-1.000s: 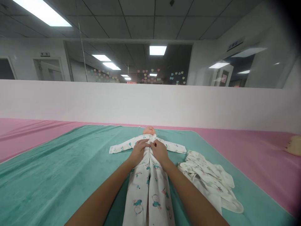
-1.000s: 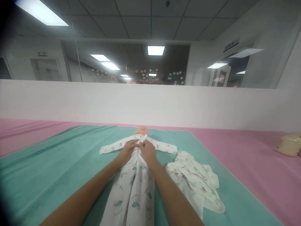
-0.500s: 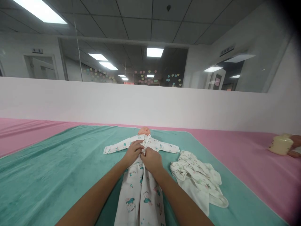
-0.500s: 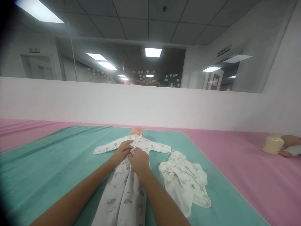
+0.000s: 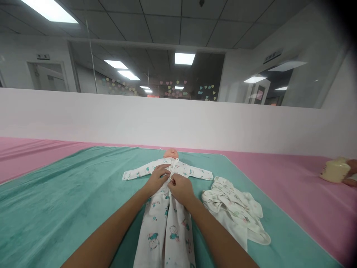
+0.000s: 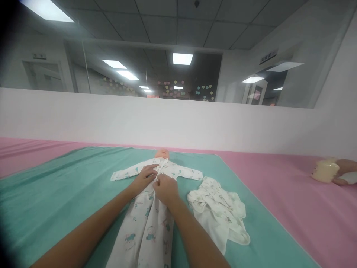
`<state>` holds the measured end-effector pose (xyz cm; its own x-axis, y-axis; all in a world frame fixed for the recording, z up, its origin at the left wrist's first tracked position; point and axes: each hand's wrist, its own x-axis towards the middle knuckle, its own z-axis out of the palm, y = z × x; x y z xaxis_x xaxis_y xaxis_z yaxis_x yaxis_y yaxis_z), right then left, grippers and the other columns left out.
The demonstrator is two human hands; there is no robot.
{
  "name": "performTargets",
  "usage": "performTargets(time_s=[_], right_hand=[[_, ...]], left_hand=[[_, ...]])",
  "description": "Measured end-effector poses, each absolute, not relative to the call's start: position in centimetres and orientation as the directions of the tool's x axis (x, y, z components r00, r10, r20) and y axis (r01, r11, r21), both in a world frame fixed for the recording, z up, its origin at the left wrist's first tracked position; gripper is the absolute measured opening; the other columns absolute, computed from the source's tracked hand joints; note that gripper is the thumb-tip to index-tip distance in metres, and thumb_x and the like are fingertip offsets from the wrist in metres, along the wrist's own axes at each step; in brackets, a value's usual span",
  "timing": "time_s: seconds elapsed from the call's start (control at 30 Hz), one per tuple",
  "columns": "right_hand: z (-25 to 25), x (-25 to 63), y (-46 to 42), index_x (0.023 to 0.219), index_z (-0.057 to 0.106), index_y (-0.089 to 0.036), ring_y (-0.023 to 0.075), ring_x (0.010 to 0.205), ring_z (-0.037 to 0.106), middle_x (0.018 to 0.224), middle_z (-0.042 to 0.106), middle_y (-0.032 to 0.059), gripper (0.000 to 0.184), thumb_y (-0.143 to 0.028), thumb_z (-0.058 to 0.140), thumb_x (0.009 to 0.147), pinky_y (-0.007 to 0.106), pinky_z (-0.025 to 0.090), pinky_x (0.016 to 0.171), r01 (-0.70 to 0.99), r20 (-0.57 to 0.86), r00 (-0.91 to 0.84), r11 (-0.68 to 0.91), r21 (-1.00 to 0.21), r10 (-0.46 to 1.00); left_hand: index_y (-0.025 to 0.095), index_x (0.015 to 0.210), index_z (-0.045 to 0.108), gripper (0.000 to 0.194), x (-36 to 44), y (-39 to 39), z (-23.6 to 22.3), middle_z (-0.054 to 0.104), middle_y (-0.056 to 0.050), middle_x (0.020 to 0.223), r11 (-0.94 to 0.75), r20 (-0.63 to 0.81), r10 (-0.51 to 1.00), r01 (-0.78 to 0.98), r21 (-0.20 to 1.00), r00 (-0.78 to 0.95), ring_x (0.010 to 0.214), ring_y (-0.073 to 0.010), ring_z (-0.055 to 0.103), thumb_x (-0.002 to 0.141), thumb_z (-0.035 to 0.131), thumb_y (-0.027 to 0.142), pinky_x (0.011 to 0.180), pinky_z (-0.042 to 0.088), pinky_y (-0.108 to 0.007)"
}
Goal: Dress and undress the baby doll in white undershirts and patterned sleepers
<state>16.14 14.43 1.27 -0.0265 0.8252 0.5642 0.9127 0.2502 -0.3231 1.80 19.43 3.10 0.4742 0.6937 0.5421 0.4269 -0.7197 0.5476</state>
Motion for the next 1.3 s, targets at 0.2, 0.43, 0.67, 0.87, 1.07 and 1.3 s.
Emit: performTargets(time_s=[0.2,0.43,0.67,0.87,1.07,1.3], right_hand=[[1.2,16.1,14.8,0.073,0.046,-0.019,0.0119,0.065,0.043,0.074,0.053,0.0004,0.015,-0.024,0.037,0.084,0.025,0.020,0.057,0.893,0.566,0.032,0.231,-0.386,0.824],[1.0,16.0,14.9,0.071,0.043,-0.020,0.0127,0.064,0.043,0.072,0.052,0.0006,0.014,-0.024,0.037,0.083,0.025,0.020,0.055,0.862,0.567,0.155,0.170,-0.478,0.809],[0.3,18.9,16.0,0.064,0.043,-0.021,0.0126,0.057,0.044,0.060,0.050,-0.0024,0.020,-0.031,0.035,0.079,0.023,0.026,0.052,0.769,0.499,0.306,0.099,-0.631,0.811],[-0.7,26.5,17.4,0.062,0.052,-0.019,0.0193,0.067,0.055,0.069,0.060,0.0072,0.021,-0.032,0.039,0.073,0.026,0.032,0.054,0.753,0.242,0.502,-0.283,-0.594,0.830],[-1.0,30.3,17.3,0.081,0.061,-0.015,0.0272,0.086,0.059,0.088,0.063,0.0151,0.029,-0.031,0.039,0.074,0.031,0.038,0.064,0.721,0.139,0.588,-0.439,-0.536,0.797],[-0.8,32.6,16.9,0.089,0.061,-0.010,0.0315,0.097,0.056,0.098,0.060,0.0200,0.036,-0.033,0.036,0.078,0.034,0.041,0.069,0.685,0.086,0.660,-0.551,-0.476,0.746]], left_hand=[[0.025,0.083,0.067,0.023,1.9,19.3,3.3,0.047,0.001,0.129,-0.697,0.525,0.716,0.430,0.573,0.461,0.123,-0.0223,0.035,0.080,0.045,0.028,0.105,0.027,-0.042],[0.024,0.083,0.066,0.022,2.0,19.1,3.5,0.047,0.000,0.130,-0.697,0.503,0.714,0.426,0.577,0.487,0.123,-0.0233,0.035,0.081,0.047,0.034,0.105,0.026,-0.042],[0.020,0.070,0.052,0.013,2.4,18.8,3.3,0.055,-0.005,0.107,-0.675,0.610,0.707,0.596,0.435,0.357,0.105,-0.0233,0.045,0.075,0.054,0.032,0.090,0.037,-0.038],[0.023,0.077,0.048,0.006,1.3,19.5,3.9,0.051,0.001,0.070,-0.542,0.570,0.786,0.712,0.447,0.240,0.071,-0.0181,0.050,0.077,0.045,0.028,0.062,0.037,-0.028],[0.023,0.090,0.047,0.016,-5.8,22.9,3.1,0.058,-0.001,0.079,-0.204,0.473,0.861,0.723,0.660,-0.189,0.072,-0.0192,0.054,0.075,0.041,0.022,0.060,0.037,-0.026],[0.024,0.093,0.048,0.018,-12.2,24.9,0.3,0.062,-0.004,0.084,-0.052,0.344,0.923,0.832,0.552,-0.171,0.076,-0.0224,0.057,0.080,0.037,0.030,0.058,0.036,-0.028]])
